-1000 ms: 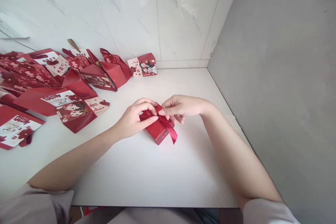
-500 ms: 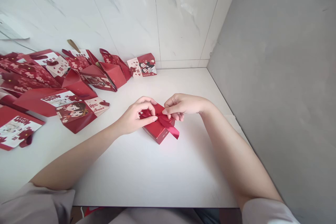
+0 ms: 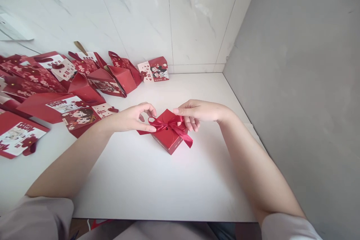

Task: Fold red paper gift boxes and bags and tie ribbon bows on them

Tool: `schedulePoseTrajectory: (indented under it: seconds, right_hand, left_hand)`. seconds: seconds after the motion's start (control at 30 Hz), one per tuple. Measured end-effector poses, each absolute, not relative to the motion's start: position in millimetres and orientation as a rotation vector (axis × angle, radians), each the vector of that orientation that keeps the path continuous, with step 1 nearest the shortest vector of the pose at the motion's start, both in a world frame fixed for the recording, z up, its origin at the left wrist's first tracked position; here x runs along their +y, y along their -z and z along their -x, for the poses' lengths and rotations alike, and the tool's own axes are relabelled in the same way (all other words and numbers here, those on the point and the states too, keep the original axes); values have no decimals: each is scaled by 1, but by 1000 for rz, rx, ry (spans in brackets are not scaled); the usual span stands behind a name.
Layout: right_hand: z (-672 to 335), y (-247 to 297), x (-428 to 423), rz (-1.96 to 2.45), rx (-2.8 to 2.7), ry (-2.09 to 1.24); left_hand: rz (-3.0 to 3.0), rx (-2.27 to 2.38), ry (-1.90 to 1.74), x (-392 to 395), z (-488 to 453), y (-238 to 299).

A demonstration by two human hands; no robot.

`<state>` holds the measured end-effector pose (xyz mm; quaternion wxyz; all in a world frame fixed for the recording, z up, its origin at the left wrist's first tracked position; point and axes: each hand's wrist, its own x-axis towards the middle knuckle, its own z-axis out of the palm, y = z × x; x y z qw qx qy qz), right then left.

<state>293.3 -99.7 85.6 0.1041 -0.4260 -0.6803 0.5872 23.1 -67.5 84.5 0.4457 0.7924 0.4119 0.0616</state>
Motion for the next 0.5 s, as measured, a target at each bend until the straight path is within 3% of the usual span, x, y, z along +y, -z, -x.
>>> schedulePoseTrajectory:
  seconds: [0.13,0.5]
  right_hand:
    - [-293,-85,-99,1248,-2009,-1747]
    - [-295,-86,-99,1242,-2064,-1776]
  left_hand:
    - [-1900,978,-49,-67,-23,-88]
    - [-1773,840,-187,-69,-25,-92]
